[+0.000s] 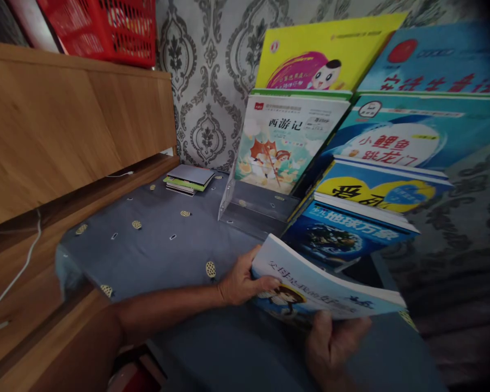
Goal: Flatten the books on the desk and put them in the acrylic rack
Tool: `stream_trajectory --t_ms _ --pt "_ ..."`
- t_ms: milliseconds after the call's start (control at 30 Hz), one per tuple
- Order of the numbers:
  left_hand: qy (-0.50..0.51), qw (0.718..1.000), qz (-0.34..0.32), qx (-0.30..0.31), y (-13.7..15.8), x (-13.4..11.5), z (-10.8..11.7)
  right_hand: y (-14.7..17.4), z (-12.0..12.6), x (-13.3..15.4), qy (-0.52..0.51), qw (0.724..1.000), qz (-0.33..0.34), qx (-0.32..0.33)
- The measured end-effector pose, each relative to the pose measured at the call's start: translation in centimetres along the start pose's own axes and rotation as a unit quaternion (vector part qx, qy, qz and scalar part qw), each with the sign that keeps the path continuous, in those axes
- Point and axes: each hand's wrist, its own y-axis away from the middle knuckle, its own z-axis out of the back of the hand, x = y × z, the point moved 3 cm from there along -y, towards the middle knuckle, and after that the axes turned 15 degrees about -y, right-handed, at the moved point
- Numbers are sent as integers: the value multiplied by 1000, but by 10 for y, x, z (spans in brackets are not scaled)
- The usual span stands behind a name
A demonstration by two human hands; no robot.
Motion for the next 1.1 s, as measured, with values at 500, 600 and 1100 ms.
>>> stream_trajectory --t_ms 500,600,1100 --pt "-78 995 -14 52 -1 -19 17 -4 8 5 -18 998 -24 49" --pt "-214 970 1 112 5 -32 30 -8 16 12 2 997 -1 80" --pt "-278 955 66 79 10 -45 44 -42 15 54 86 983 -32 162"
